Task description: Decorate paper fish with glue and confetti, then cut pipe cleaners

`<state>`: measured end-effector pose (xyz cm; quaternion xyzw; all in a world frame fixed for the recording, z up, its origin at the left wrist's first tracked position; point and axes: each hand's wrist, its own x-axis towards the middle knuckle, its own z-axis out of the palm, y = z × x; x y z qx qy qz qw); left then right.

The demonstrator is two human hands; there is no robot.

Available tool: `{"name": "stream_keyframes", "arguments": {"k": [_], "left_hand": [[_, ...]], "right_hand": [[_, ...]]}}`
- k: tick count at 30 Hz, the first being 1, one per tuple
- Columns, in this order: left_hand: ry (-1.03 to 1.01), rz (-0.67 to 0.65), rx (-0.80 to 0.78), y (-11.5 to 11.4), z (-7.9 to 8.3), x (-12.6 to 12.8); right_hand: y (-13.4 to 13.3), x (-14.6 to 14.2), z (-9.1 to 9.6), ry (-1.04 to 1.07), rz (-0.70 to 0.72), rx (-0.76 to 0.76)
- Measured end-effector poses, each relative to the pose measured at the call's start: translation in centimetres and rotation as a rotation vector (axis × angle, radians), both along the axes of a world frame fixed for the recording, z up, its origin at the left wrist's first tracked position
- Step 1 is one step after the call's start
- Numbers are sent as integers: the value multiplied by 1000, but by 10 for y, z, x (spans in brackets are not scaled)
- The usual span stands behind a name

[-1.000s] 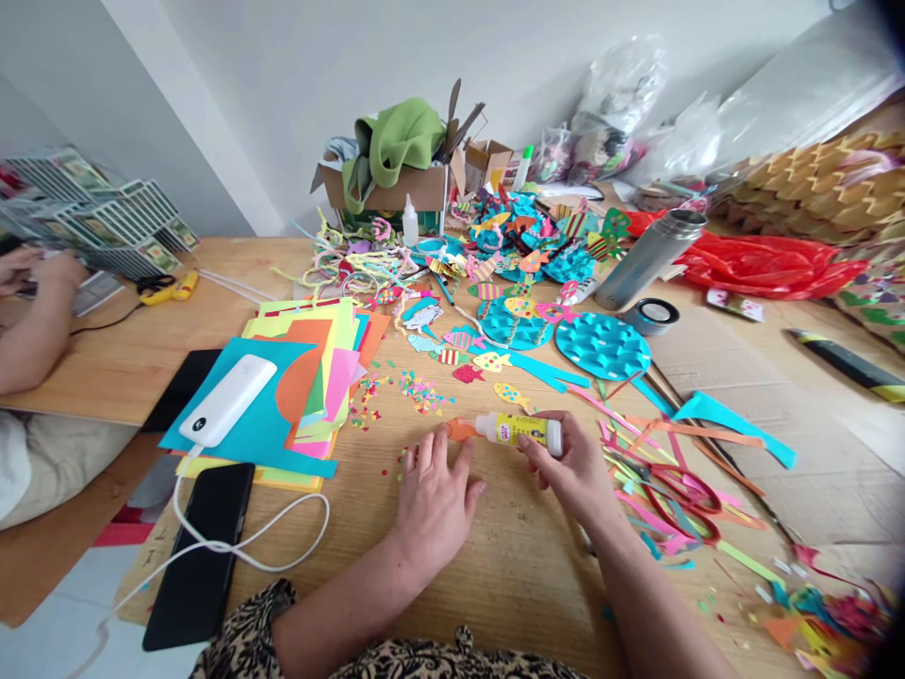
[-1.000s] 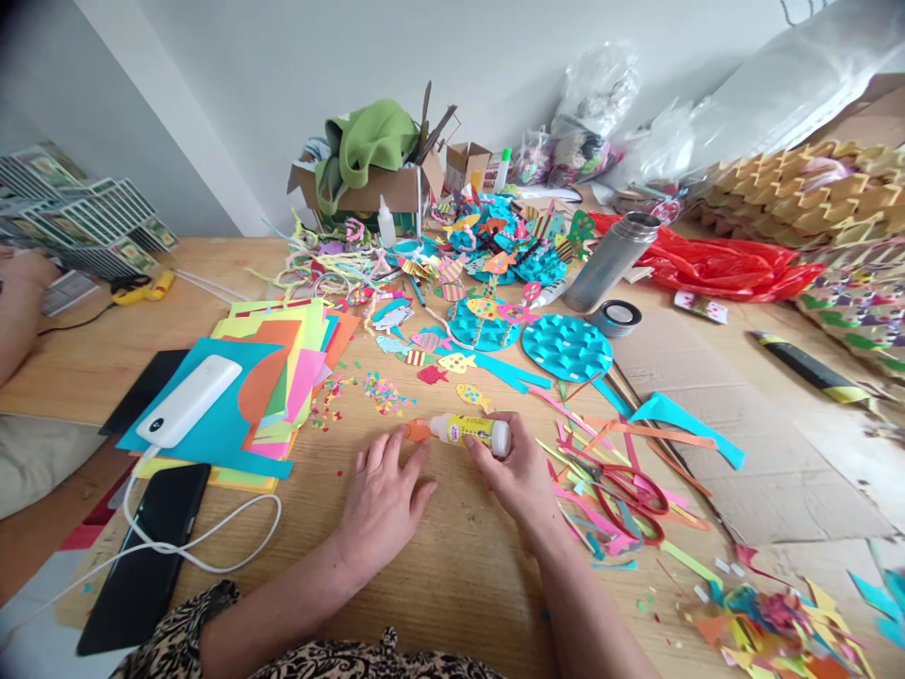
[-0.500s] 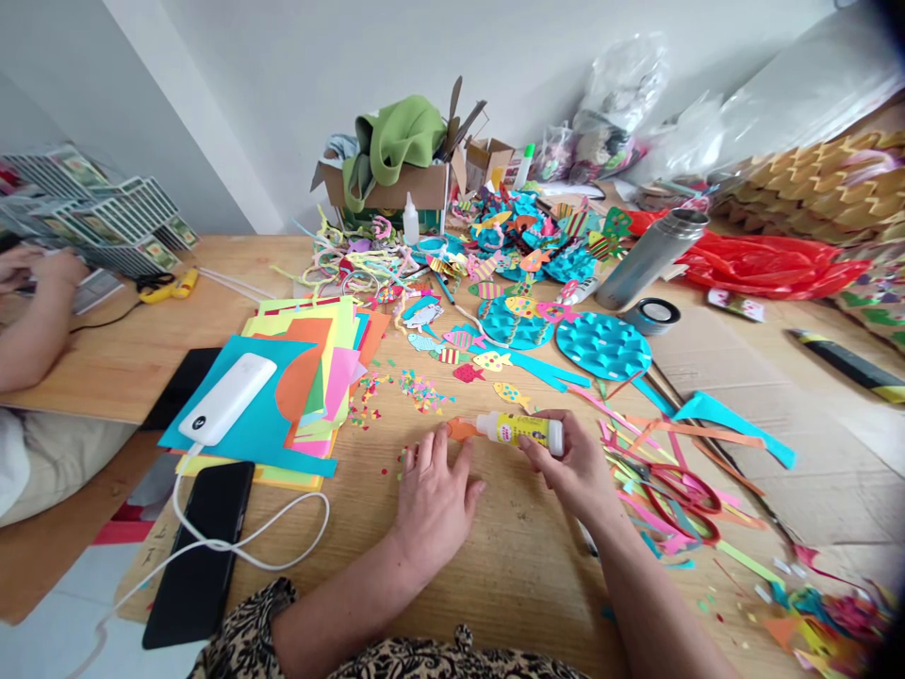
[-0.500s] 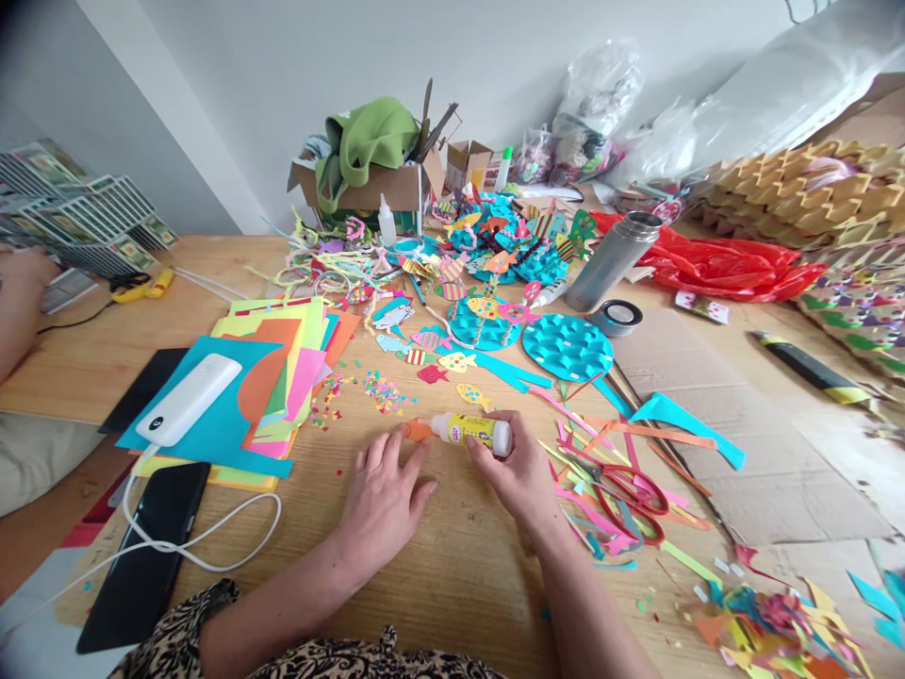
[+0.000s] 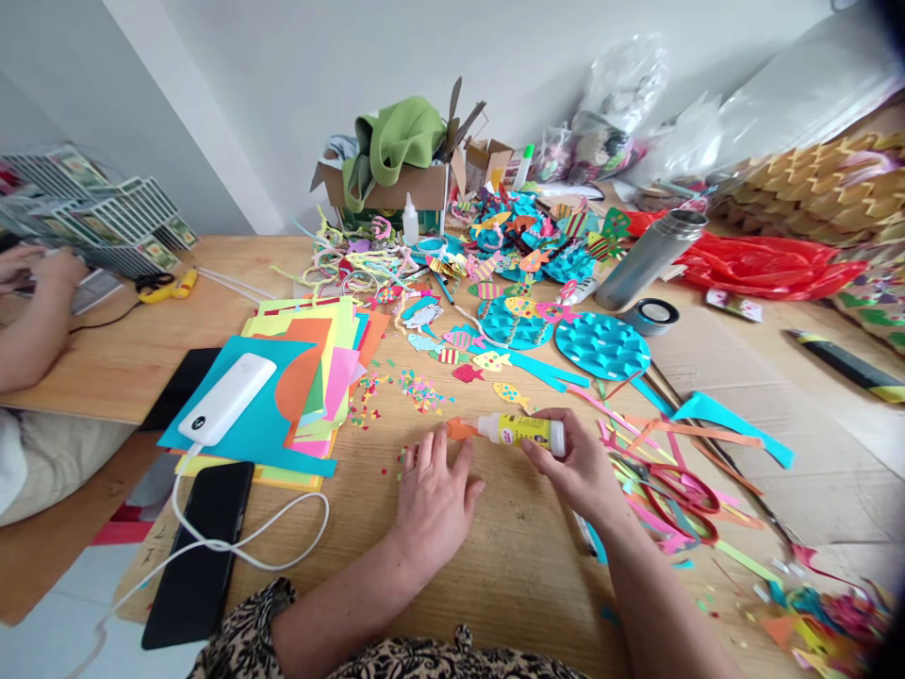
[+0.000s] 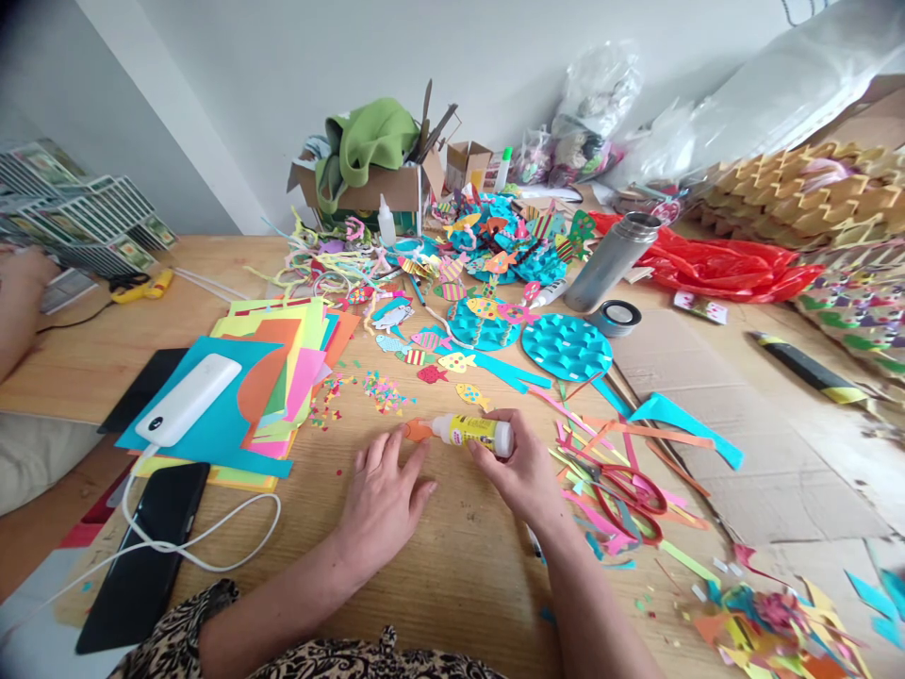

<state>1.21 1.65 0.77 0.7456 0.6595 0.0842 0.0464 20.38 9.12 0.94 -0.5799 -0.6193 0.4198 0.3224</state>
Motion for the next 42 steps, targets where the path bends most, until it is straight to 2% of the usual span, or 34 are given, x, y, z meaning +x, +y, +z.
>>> {"name": "stream_keyframes", "arguments": {"k": [14,28,42], "left_hand": [[3,-5,3,1,-1,0],[2,-3,7,1,-1,0],[-1,-3,1,1,0,0]], "right_hand": [[-2,0,5,-75,65,50],[-2,1,1,-125,114,69],[-1,3,10,-159,159,79]]}}
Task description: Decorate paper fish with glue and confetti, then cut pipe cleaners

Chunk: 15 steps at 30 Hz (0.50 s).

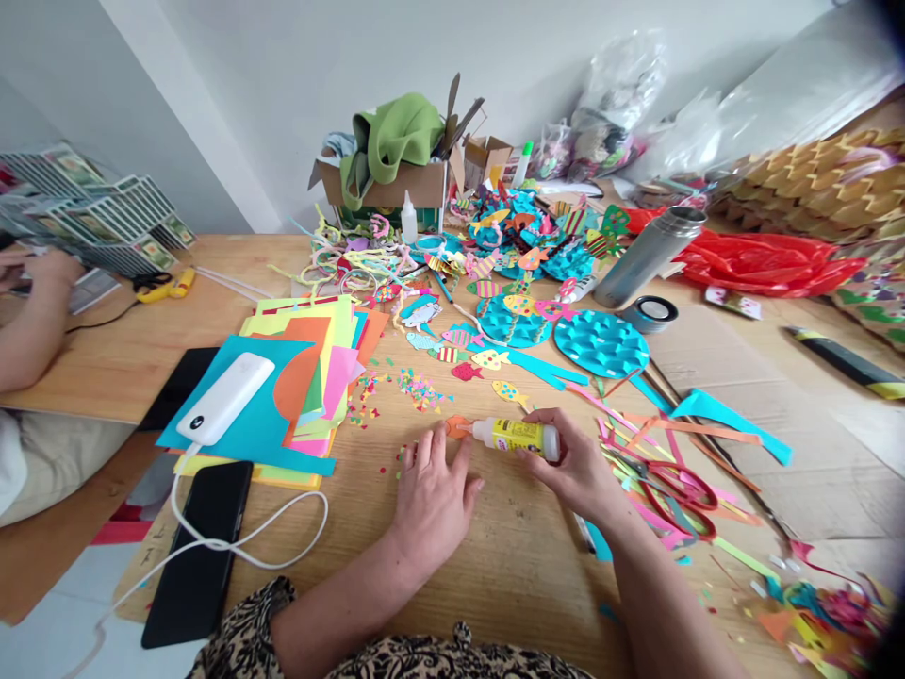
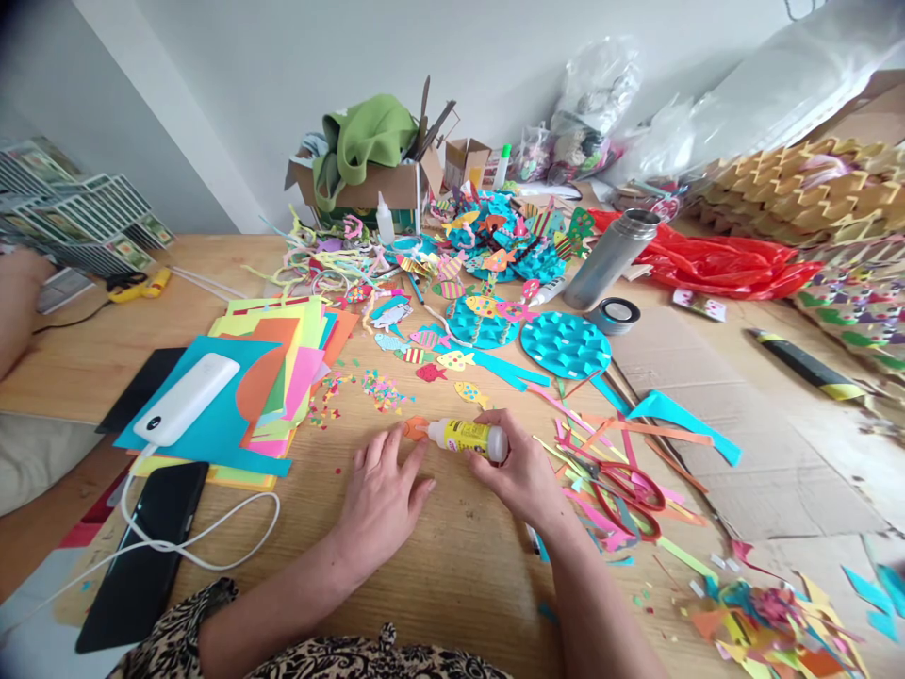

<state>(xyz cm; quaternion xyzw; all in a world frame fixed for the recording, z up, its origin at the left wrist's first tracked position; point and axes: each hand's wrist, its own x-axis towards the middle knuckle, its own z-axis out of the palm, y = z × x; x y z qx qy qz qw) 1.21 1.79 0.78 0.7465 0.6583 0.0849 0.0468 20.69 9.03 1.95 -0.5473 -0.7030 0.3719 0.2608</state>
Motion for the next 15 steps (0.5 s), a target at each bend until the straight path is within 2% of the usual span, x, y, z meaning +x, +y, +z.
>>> {"name": "stream_keyframes", "arguments": {"k": [10,15], "left_hand": [[11,-1,-6,-1,1,1],[13,5,0,0,2,1]], "right_hand": [[-1,0,0,-2,30,-3],[-1,0,-3,-18,-22,-10]]}}
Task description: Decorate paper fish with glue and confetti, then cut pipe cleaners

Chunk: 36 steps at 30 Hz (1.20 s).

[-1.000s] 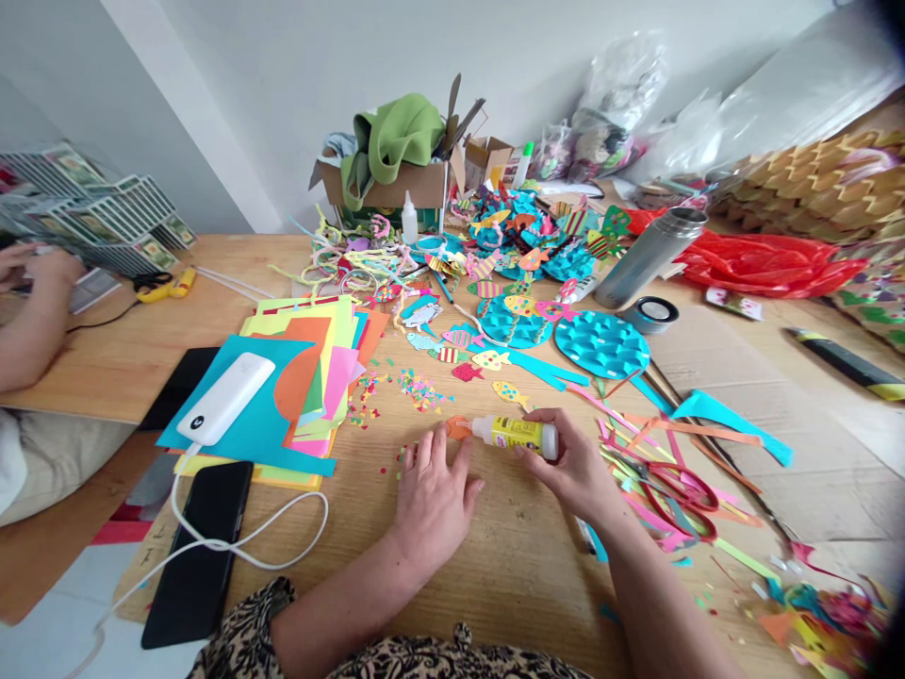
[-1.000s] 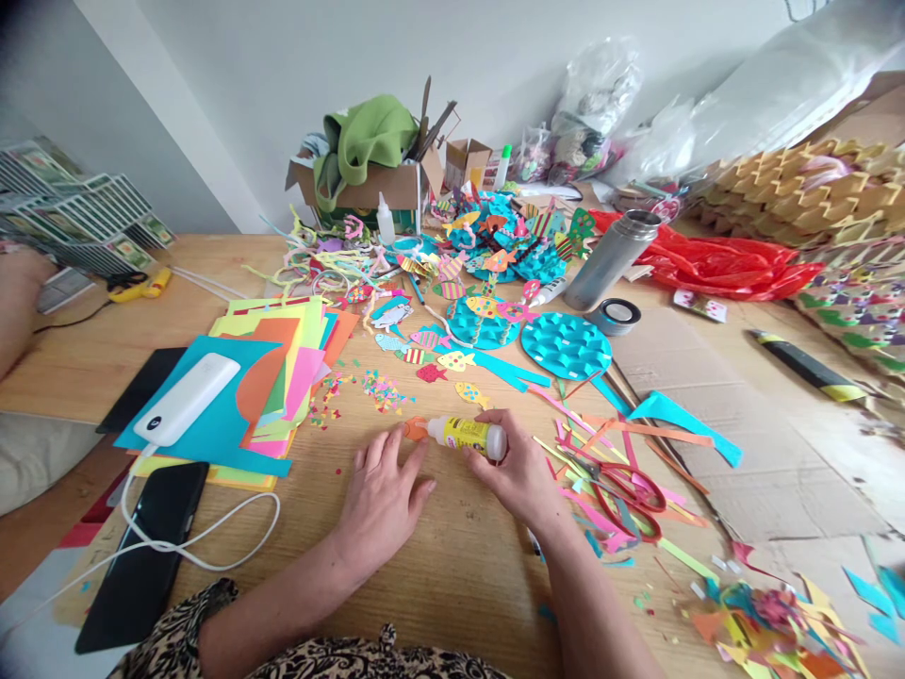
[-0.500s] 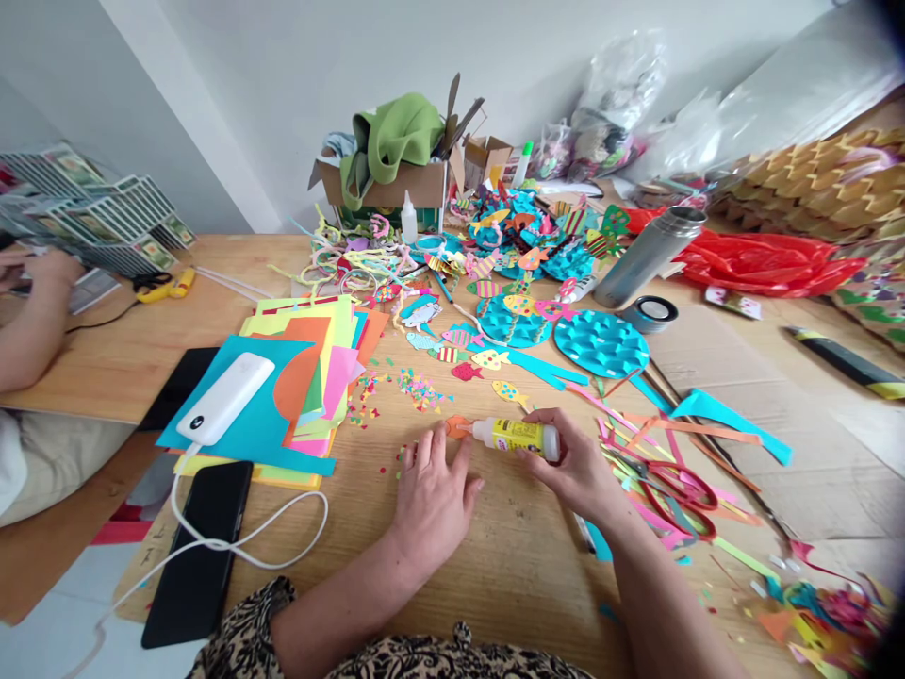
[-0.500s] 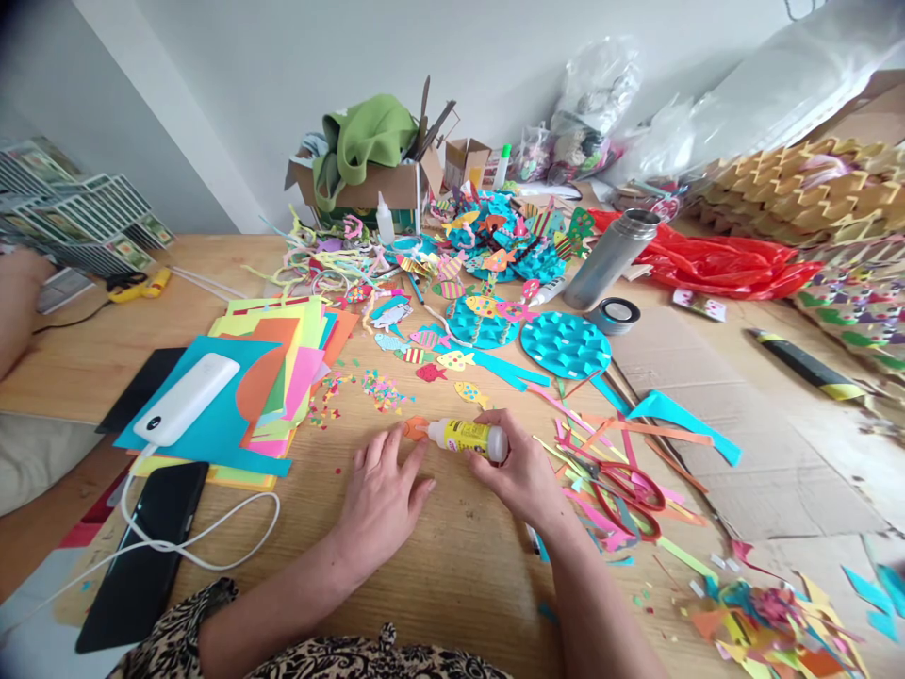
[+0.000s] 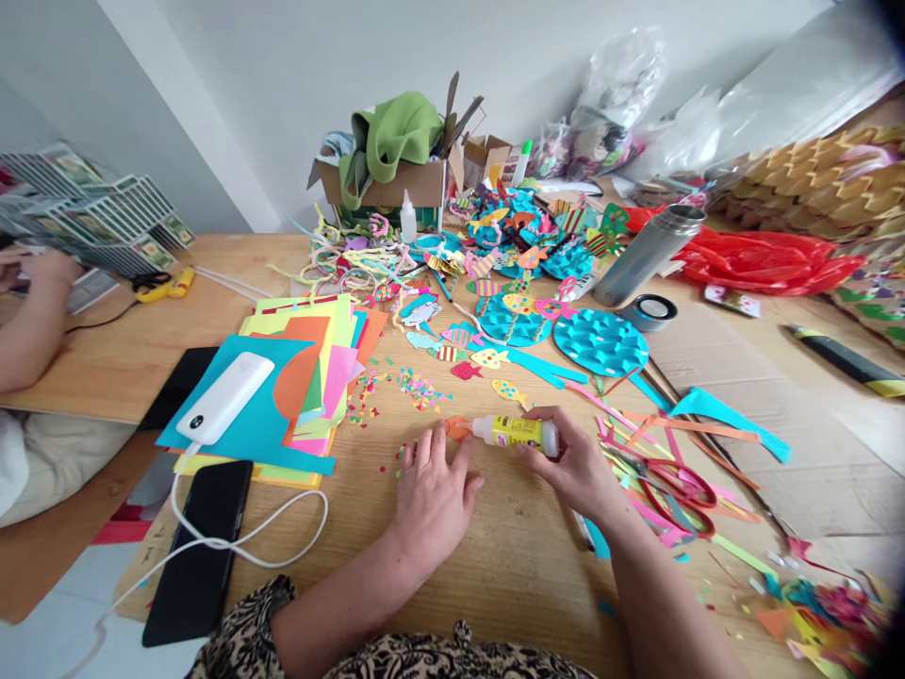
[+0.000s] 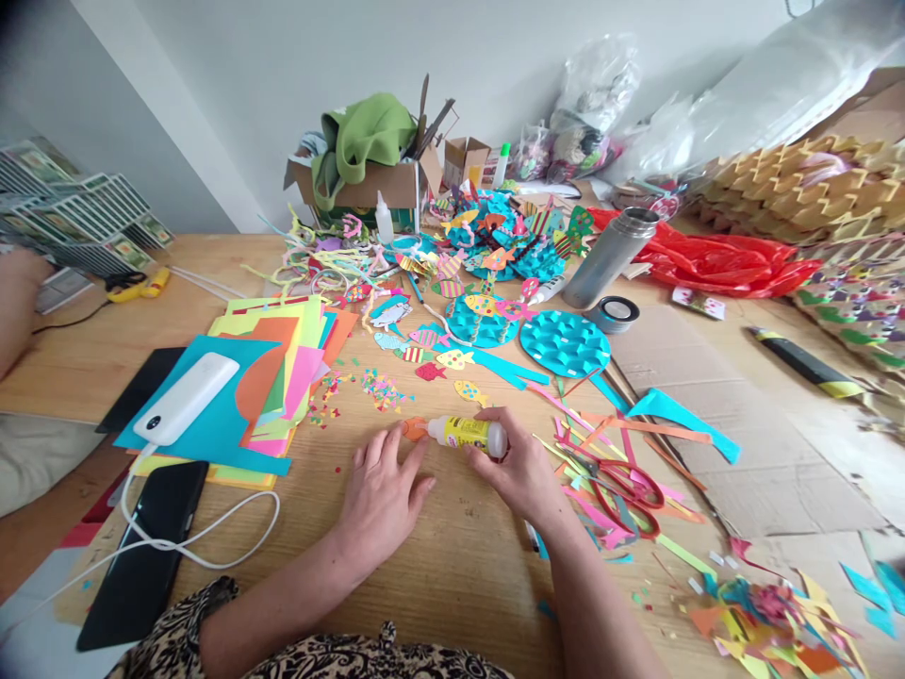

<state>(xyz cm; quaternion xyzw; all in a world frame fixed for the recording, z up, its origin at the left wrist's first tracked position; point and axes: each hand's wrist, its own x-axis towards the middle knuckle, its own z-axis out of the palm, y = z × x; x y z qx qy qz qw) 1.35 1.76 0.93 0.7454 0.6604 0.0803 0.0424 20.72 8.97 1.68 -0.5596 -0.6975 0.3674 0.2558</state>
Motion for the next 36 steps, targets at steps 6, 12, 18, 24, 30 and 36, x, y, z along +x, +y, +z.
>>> {"name": "stream_keyframes", "arguments": {"k": [6,12,18,24,30,36], "left_hand": [[-5,0,-12,1,0,0],[4,-1,-15,1,1,0],[12,-2,2,0,-1,1],[14,-5,-1,-1,-1,1],[28,-3,-5,0,0,1],[19,-11,3,-1,-1,1]], "right_hand": [[1,1,2,-14,2,-6],[0,-2,2,-1,-25,17],[1,-2,3,-9,-28,17],[1,-3,0,-14,-60,17],[1,-3,1,-4,-42,-14],[3,-3,-3,11,-99,-63]]}}
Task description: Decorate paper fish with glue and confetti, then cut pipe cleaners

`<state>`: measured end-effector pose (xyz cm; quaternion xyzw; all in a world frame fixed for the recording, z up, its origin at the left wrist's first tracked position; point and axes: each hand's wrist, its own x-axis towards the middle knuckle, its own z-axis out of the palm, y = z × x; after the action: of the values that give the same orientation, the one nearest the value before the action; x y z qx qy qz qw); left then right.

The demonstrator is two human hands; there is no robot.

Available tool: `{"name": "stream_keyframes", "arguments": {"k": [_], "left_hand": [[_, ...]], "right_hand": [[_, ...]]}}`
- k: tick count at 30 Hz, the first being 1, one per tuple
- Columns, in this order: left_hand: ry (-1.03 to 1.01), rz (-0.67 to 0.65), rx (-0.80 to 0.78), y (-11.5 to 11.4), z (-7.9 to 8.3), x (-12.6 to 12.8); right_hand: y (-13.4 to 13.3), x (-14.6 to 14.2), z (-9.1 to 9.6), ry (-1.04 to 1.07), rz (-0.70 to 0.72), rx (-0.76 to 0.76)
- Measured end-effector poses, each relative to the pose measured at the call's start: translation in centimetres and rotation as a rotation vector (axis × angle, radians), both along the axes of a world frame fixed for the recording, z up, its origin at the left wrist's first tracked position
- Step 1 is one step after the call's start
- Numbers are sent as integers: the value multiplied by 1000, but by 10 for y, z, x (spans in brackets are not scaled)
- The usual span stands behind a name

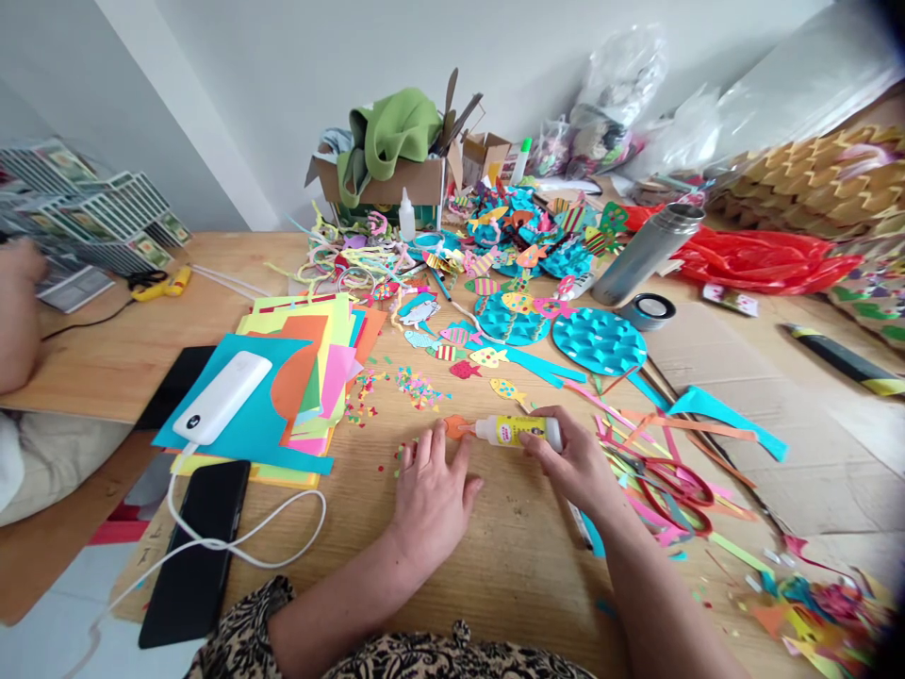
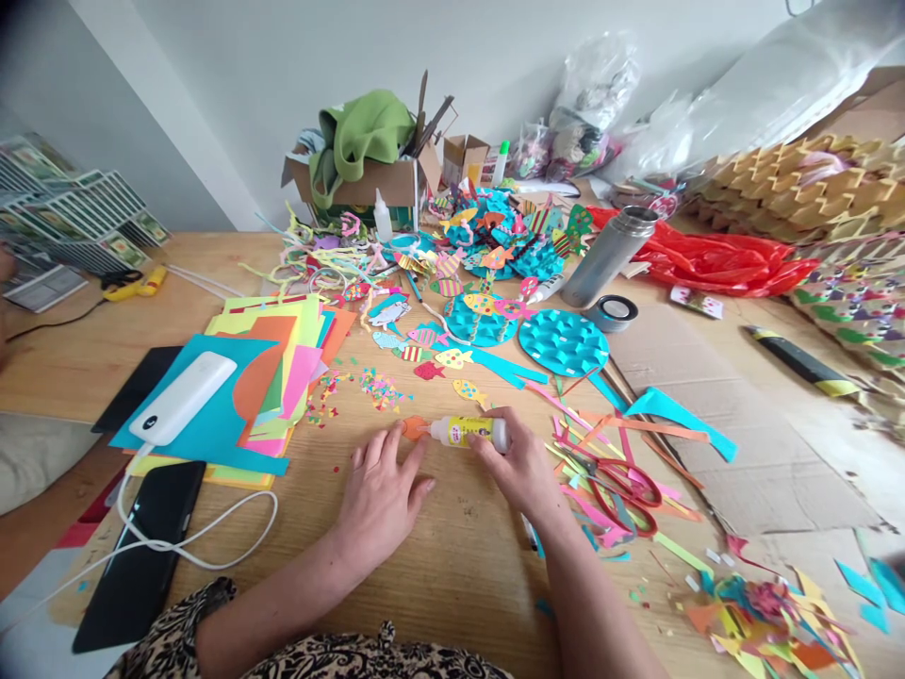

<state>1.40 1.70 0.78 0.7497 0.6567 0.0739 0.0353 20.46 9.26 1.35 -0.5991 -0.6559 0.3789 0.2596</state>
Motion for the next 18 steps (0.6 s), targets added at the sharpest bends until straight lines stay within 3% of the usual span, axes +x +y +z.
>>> {"name": "stream_keyframes", "arguments": {"k": [18], "left_hand": [[18,3,-26,0,-1,1]], "right_hand": [[2,-4,0,77,-31,-104]]}}
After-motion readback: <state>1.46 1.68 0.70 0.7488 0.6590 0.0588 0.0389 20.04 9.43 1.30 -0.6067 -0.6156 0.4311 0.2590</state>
